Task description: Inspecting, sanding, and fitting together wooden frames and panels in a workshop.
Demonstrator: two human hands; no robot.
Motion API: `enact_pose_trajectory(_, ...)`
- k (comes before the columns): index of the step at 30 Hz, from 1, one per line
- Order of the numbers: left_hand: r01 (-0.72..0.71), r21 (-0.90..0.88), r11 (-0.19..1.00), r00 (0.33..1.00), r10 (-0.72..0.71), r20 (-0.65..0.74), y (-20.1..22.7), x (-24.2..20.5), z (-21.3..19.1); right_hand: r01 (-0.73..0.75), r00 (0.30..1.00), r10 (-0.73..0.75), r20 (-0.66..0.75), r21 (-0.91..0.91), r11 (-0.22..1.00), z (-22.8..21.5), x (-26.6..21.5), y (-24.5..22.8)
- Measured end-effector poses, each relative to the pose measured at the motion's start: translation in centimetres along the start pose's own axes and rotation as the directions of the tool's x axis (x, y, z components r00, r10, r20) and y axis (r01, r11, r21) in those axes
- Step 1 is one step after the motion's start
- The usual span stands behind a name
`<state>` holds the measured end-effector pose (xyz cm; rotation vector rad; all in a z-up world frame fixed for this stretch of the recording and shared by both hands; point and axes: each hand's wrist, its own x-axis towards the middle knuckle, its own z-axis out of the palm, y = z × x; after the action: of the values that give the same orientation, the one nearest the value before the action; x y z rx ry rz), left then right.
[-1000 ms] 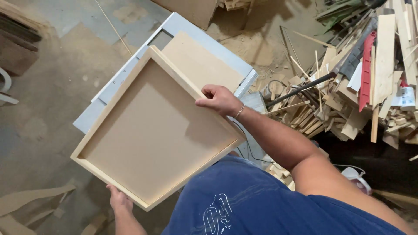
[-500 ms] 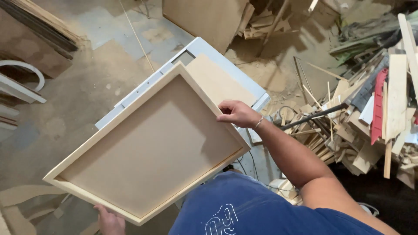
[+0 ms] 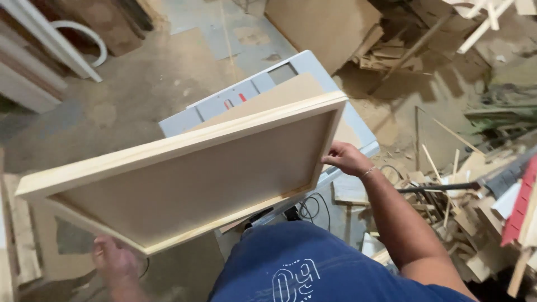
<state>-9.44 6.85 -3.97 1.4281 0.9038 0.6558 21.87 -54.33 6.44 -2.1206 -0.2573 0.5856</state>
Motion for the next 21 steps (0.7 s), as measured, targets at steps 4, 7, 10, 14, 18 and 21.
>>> enact_pose_trajectory(4, 0.051, -0.201, 0.978, 0.983, -0.085, -0.165, -8.3, 4.0, -1.8, -0.02, 1.0, 0.02, 0.009, -0.044, 0.999, -0.8, 0.7, 2.7)
enact_pose_trajectory(7, -0.201, -0.241, 0.949, 0.972, 0.224, 0.072, -12.9, 6.0, -3.5, -0.043, 0.999, 0.043, -0.005, -0.084, 0.996, -1.7, 1.1, 4.6)
enact_pose_trajectory(10, -0.325, -0.209, 0.922, 0.938, 0.343, 0.055, -8.8, 3.6, -0.6, -0.072, 0.997, 0.069, -0.036, -0.113, 0.991, -2.2, 0.3, 2.7)
enact_pose_trajectory(14, -0.188, -0.367, 0.911, 0.975, 0.219, 0.045, -9.7, 3.5, -0.7, -0.255, 0.964, 0.231, -0.132, -0.21, 0.944, -2.2, -0.9, -0.3)
enact_pose_trajectory(18, -0.352, -0.377, 0.857, 0.861, 0.454, 0.229, -4.6, 1.1, -0.2, -0.315, 0.948, 0.287, -0.139, -0.26, 0.913, -2.6, -1.7, -0.7)
enact_pose_trajectory(21, -0.333, -0.151, 0.931, 0.911, 0.359, 0.203, -1.0, -0.2, -1.2, -0.23, 0.972, 0.218, -0.083, -0.201, 0.952, -2.9, -1.3, 0.8)
